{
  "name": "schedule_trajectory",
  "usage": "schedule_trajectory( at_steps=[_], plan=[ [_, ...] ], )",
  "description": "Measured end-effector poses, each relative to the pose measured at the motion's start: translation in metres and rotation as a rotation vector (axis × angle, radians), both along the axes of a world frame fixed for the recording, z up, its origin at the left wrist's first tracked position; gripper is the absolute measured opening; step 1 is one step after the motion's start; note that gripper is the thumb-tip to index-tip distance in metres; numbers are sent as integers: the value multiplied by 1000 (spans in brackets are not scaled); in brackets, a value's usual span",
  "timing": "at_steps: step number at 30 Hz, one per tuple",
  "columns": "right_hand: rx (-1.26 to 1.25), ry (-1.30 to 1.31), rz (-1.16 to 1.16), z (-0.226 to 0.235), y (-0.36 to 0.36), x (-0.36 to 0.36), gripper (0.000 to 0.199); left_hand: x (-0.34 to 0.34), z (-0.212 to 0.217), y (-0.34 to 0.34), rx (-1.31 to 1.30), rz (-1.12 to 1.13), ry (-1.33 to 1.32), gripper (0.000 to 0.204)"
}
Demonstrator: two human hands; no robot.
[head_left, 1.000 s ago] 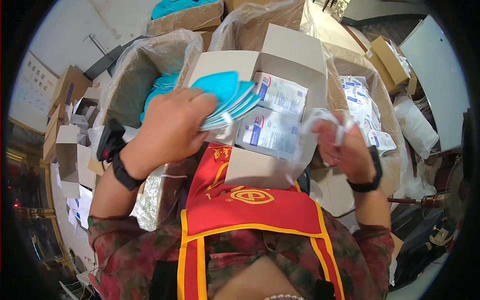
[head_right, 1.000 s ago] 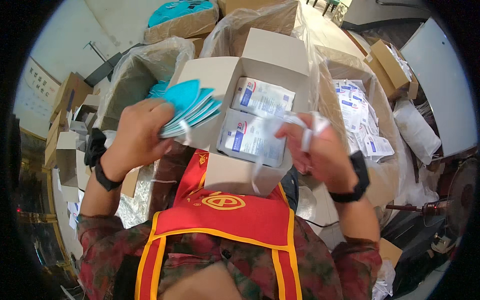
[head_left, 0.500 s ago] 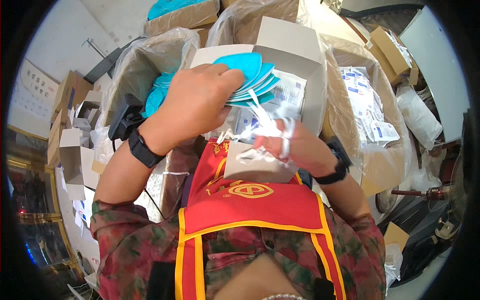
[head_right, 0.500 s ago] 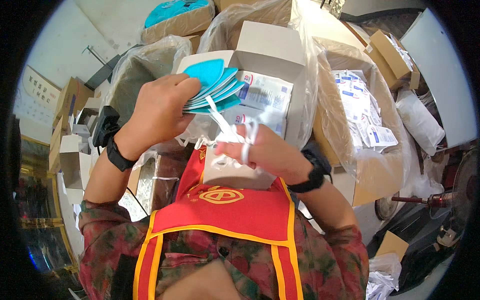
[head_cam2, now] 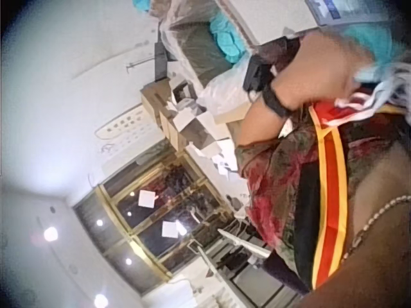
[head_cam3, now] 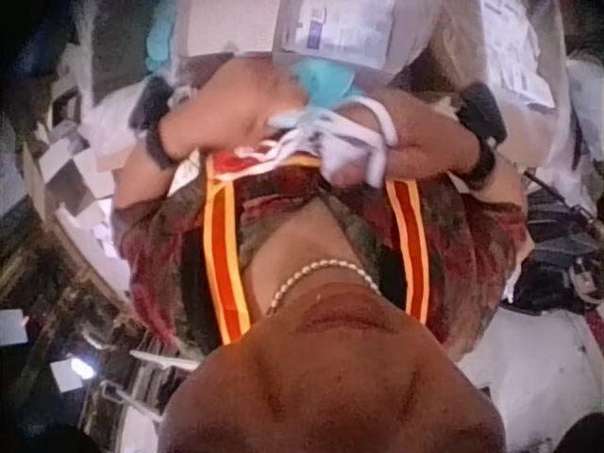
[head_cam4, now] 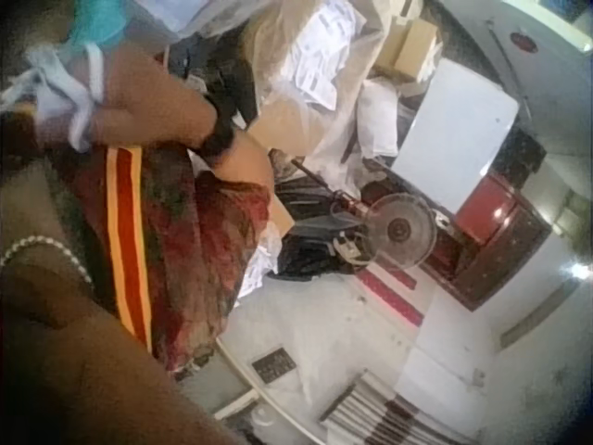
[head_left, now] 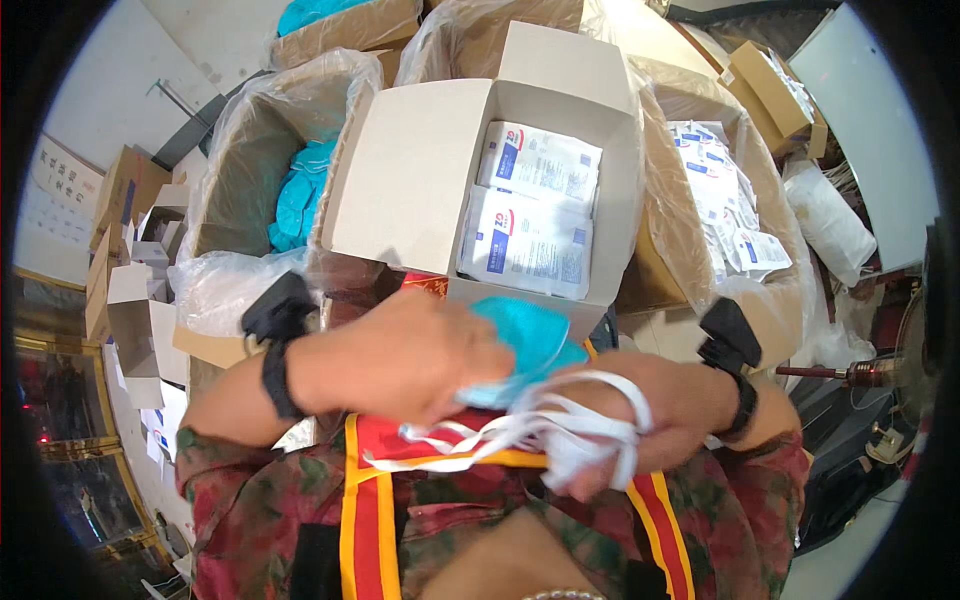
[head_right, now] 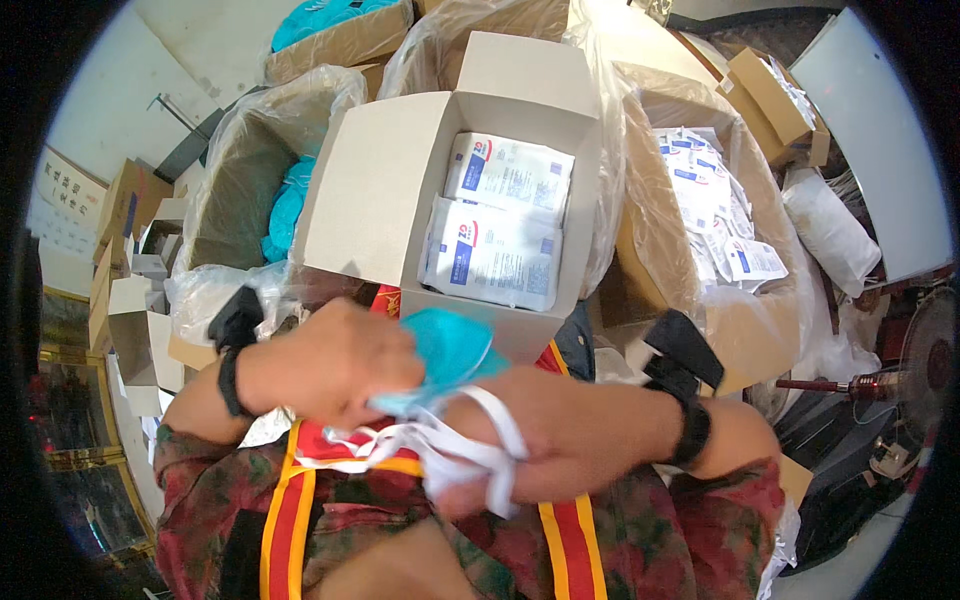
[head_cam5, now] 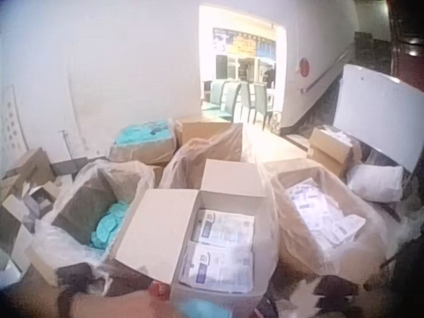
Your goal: The person gathers stacks of masks by hand, wraps their white straps around them, and places the bundles into a cardboard box. They repeat this process by picking up more masks from a large bin and occasionally adjusting the packets already inside the box.
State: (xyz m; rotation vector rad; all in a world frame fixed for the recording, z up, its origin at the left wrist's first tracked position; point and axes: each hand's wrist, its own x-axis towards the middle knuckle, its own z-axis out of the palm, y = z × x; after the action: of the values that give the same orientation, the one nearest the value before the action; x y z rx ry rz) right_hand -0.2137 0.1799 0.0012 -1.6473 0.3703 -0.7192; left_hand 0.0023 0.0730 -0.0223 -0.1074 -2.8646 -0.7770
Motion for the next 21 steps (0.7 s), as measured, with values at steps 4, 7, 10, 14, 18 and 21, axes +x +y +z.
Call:
schedule_trajectory(
  at_steps=[4, 7, 10, 14, 18, 21],
  plan=[
    [-214, -36, 508, -30, 16, -56, 29, 36, 40, -3, -39, 17, -86, 29],
    [246, -55, -229, 13, 32, -55, 28, 49, 40, -6, 20, 113, -141, 32],
    [620, -108, -421, 17, 42, -63, 25, 44, 38, -14, -46, 108, -148, 33],
    [447, 18, -886, 39, 57, -67, 21, 78, 27, -30, 84, 138, -108, 30],
    [266, 177, -1332, 9, 50, -113, 22, 112, 20, -61, 13, 824, 35, 20],
    [598, 341, -980, -15, 1, -97, 17, 52, 11, -46, 18, 722, 267, 23]
  ],
)
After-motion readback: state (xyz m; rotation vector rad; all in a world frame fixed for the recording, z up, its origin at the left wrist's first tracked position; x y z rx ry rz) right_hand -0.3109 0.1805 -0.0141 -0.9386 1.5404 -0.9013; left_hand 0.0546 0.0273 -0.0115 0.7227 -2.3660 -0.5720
